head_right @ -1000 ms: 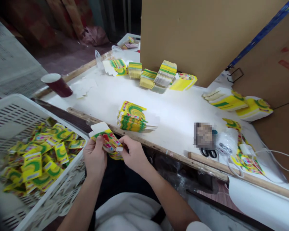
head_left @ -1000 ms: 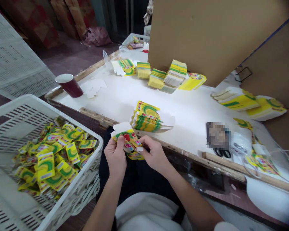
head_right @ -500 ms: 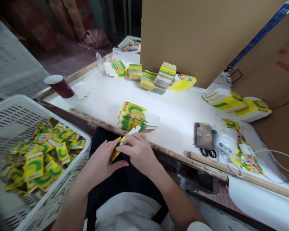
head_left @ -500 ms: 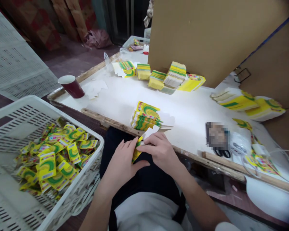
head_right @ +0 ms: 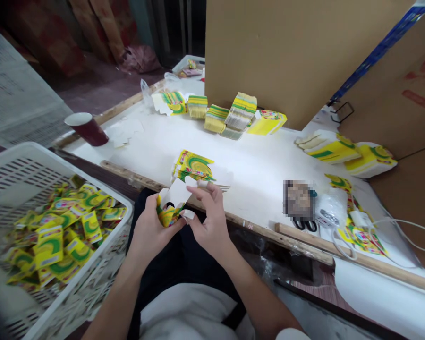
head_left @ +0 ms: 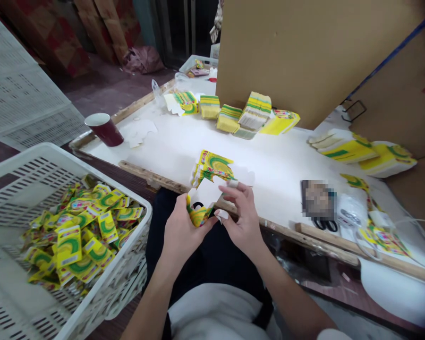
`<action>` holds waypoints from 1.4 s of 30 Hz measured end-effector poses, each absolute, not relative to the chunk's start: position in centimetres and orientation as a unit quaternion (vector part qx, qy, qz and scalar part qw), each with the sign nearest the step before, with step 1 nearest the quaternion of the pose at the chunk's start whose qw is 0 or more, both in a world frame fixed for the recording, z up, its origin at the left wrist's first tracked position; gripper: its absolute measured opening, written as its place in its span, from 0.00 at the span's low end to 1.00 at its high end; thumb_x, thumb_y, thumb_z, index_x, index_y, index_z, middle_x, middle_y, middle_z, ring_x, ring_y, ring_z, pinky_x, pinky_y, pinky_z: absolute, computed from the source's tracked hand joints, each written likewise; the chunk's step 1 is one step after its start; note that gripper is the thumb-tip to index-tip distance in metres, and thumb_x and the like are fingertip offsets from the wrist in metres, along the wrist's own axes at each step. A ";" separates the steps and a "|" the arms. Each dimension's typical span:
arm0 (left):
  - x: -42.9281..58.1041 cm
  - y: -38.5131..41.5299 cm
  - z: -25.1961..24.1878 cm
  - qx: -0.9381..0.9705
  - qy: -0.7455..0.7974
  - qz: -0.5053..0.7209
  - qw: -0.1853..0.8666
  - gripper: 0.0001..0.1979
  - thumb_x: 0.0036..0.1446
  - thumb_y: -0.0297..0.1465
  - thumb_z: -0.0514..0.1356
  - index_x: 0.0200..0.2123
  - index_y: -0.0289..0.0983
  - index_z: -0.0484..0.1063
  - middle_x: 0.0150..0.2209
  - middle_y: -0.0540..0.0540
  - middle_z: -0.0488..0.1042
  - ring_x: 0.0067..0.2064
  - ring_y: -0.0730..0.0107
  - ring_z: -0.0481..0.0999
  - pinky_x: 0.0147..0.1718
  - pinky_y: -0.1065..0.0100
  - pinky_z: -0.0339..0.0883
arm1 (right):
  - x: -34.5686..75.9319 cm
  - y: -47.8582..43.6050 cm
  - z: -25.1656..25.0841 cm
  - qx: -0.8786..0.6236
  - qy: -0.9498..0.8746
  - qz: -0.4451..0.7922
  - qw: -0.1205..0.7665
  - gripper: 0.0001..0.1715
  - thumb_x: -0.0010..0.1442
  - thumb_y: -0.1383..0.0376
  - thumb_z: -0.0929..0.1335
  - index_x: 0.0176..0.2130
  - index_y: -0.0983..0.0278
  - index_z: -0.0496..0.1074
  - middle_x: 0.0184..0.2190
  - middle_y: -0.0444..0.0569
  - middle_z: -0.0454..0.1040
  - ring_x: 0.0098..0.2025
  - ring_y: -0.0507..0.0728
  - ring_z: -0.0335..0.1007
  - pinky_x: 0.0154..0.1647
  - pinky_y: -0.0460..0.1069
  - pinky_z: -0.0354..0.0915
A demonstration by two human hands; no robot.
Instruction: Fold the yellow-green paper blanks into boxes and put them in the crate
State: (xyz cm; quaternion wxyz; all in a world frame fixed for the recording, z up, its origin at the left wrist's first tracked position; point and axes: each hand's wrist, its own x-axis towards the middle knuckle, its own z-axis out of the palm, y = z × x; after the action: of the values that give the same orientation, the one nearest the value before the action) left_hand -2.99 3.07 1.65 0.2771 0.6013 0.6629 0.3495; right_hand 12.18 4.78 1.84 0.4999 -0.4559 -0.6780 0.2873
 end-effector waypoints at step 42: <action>-2.0 2.6 0.2 0.695 0.602 0.355 0.166 0.33 0.46 0.39 0.65 0.53 0.39 0.54 0.44 0.43 0.69 0.42 0.61 0.74 0.37 0.65 0.69 | 10.7 5.1 -0.7 -0.426 -0.452 0.611 0.491 0.16 0.55 0.57 0.68 0.40 0.64 0.74 0.39 0.49 0.78 0.42 0.60 0.73 0.49 0.56 0.67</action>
State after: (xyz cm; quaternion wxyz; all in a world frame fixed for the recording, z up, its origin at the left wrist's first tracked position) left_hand -1.97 2.60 0.18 0.1662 0.6954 0.6025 0.3547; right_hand 10.70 5.06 -0.73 0.4909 -0.4260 -0.4516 0.6112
